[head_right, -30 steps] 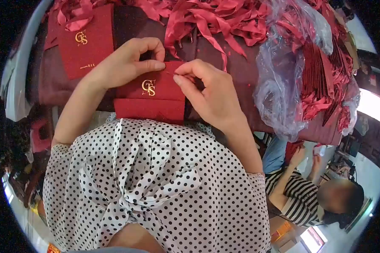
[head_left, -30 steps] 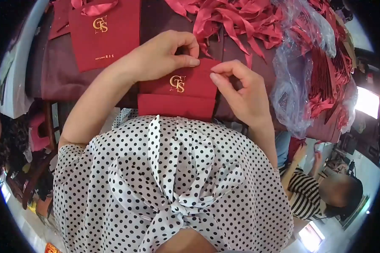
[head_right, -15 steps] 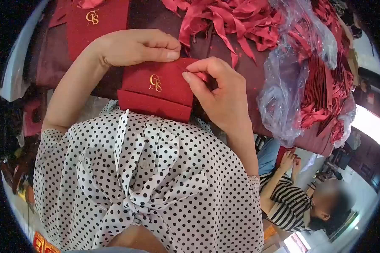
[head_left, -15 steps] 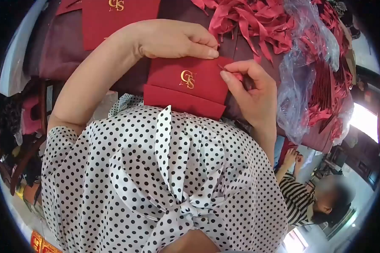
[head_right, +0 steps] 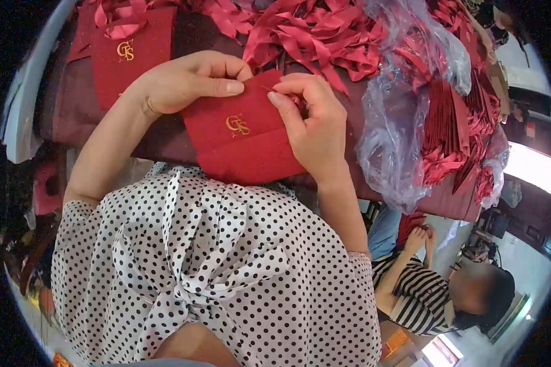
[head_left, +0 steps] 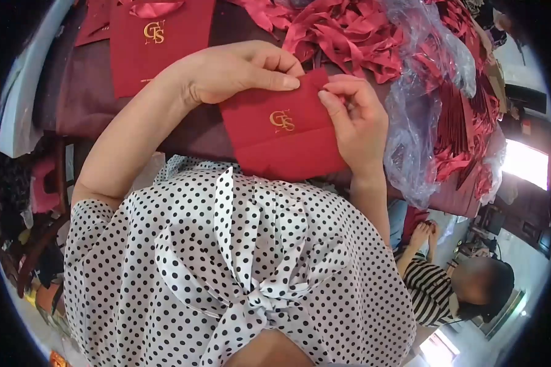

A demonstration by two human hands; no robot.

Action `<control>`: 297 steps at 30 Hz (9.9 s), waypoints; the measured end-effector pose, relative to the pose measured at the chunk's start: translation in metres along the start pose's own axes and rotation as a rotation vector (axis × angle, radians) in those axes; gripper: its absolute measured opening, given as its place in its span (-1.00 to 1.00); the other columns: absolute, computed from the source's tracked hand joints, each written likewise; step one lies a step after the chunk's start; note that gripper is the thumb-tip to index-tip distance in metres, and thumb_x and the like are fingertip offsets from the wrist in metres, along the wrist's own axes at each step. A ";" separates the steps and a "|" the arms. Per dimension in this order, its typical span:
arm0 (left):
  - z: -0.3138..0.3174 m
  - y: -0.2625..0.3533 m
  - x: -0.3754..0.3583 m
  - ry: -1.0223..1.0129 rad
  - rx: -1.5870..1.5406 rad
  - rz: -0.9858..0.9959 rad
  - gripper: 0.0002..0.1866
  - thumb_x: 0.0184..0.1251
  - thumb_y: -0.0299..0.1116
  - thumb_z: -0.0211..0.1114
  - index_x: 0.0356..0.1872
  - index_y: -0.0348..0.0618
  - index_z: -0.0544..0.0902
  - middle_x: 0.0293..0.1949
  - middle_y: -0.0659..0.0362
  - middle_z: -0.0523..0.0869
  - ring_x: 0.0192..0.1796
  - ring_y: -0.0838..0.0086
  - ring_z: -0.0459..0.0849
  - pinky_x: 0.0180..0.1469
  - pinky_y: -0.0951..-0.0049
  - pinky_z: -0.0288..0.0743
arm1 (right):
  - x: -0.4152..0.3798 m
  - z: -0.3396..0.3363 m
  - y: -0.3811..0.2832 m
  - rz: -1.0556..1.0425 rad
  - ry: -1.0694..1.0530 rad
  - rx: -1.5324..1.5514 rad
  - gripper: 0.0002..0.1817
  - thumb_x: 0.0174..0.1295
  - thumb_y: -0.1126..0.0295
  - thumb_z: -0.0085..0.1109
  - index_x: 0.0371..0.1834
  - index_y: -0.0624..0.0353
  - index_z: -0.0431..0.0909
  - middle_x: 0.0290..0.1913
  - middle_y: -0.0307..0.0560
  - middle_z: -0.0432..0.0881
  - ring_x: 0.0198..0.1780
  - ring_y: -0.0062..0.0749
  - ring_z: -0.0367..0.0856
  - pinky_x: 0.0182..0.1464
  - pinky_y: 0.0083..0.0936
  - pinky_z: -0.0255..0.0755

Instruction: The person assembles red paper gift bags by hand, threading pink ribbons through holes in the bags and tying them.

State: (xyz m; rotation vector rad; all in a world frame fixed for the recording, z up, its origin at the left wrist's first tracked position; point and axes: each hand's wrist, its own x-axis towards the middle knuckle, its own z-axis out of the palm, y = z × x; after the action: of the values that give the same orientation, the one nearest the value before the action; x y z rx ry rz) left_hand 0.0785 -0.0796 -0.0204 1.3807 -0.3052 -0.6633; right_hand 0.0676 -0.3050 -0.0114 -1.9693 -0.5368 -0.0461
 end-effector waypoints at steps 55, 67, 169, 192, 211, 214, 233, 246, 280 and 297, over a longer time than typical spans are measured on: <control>0.013 0.019 -0.006 0.088 0.148 0.024 -0.84 0.19 -0.66 0.16 -0.24 -0.26 0.61 -0.44 0.38 0.47 -0.34 0.72 0.42 -0.25 0.67 0.34 | 0.015 -0.008 -0.035 -0.260 -0.231 -0.192 -0.77 0.09 0.44 0.32 -0.23 0.20 0.50 -0.46 -0.08 0.51 -0.43 -0.23 0.55 -0.35 -0.39 0.42; 0.006 0.011 -0.041 0.610 0.633 0.252 -0.78 0.39 -0.48 0.14 0.01 -0.27 0.53 -0.40 0.23 0.57 -0.25 0.62 0.54 -0.14 0.58 0.43 | 0.016 -0.018 -0.030 -0.176 -0.264 -0.244 -0.75 0.05 0.48 0.37 -0.25 0.25 0.51 -0.44 -0.08 0.51 -0.45 -0.34 0.52 -0.39 -0.50 0.42; -0.018 0.054 -0.043 0.107 0.708 0.468 -0.87 0.20 -0.42 0.26 -0.48 -0.19 0.52 -0.08 0.11 0.52 0.03 0.34 0.48 0.10 0.40 0.30 | -0.014 -0.013 -0.074 -0.062 -0.428 -0.081 -0.94 0.25 0.56 0.15 -0.24 0.26 0.49 -0.28 -0.05 0.56 -0.50 -0.40 0.54 -0.43 -0.53 0.47; 0.028 0.029 -0.035 0.174 -0.284 0.813 -0.45 0.50 -0.32 -0.03 0.42 -0.25 0.08 0.36 -0.27 0.23 0.38 0.12 0.32 0.38 0.25 0.23 | 0.017 0.019 -0.025 0.401 -0.074 1.477 -0.65 0.37 0.20 0.08 0.12 0.12 0.38 0.02 -0.11 0.59 -0.01 -0.38 0.61 0.02 -0.37 0.54; -0.002 0.006 0.000 0.390 0.329 0.152 -0.82 0.33 -0.52 0.19 -0.10 -0.35 0.62 -0.26 0.28 0.68 -0.19 0.68 0.59 -0.08 0.63 0.46 | -0.005 -0.053 0.045 -0.068 0.017 -0.608 -0.86 0.22 0.46 0.20 -0.25 0.26 0.45 -0.42 0.03 0.58 -0.38 -0.05 0.56 -0.33 -0.26 0.44; 0.000 0.006 -0.001 0.397 0.260 0.115 -0.83 0.32 -0.55 0.19 -0.12 -0.36 0.62 -0.29 0.27 0.68 -0.23 0.68 0.59 -0.10 0.64 0.49 | -0.005 -0.060 0.007 0.355 0.044 0.295 -0.88 0.35 0.48 0.10 -0.11 0.20 0.42 -0.36 -0.16 0.60 -0.46 -0.65 0.44 -0.47 -0.73 0.29; -0.007 -0.003 -0.001 0.340 0.272 0.148 -0.88 0.19 -0.48 0.33 -0.33 -0.31 0.60 -0.43 0.24 0.64 -0.34 0.63 0.54 -0.27 0.56 0.43 | 0.036 -0.009 -0.026 -0.398 -0.120 -0.411 -0.77 0.01 0.61 0.30 -0.22 0.19 0.68 -0.25 -0.02 0.61 -0.31 -0.27 0.58 -0.26 -0.41 0.47; -0.002 -0.006 -0.001 0.354 0.331 0.131 -0.89 0.24 -0.47 0.31 -0.33 -0.29 0.58 -0.43 0.29 0.59 -0.35 0.68 0.49 -0.28 0.60 0.40 | 0.032 0.005 -0.017 -0.235 -0.195 -0.351 -0.89 0.15 0.56 0.26 -0.25 0.26 0.61 -0.53 -0.14 0.58 -0.52 -0.58 0.53 -0.45 -0.63 0.39; 0.015 0.012 -0.022 0.282 0.827 0.445 -0.86 0.08 -0.62 0.25 -0.32 -0.28 0.52 -0.34 0.08 0.49 -0.22 0.27 0.54 -0.15 0.37 0.43 | 0.021 0.002 -0.026 -0.183 -0.300 -0.157 -0.81 0.21 0.41 0.23 -0.19 0.18 0.46 -0.47 0.00 0.64 -0.42 -0.11 0.66 -0.41 -0.36 0.46; 0.028 -0.011 -0.052 0.486 0.953 0.360 -0.81 0.15 -0.44 0.34 -0.31 -0.26 0.51 -0.17 0.06 0.44 0.00 0.19 0.39 0.04 0.33 0.32 | 0.011 -0.040 -0.015 -0.172 -0.230 -0.367 -0.62 0.02 0.37 0.40 -0.05 0.09 0.59 -0.44 -0.17 0.65 -0.35 -0.30 0.56 -0.29 -0.45 0.43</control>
State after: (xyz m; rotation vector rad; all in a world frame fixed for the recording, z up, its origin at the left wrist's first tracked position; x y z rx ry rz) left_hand 0.0192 -0.0719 -0.0171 2.2546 -0.4900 0.1866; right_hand 0.0794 -0.3305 0.0221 -2.2948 -0.8993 -0.0265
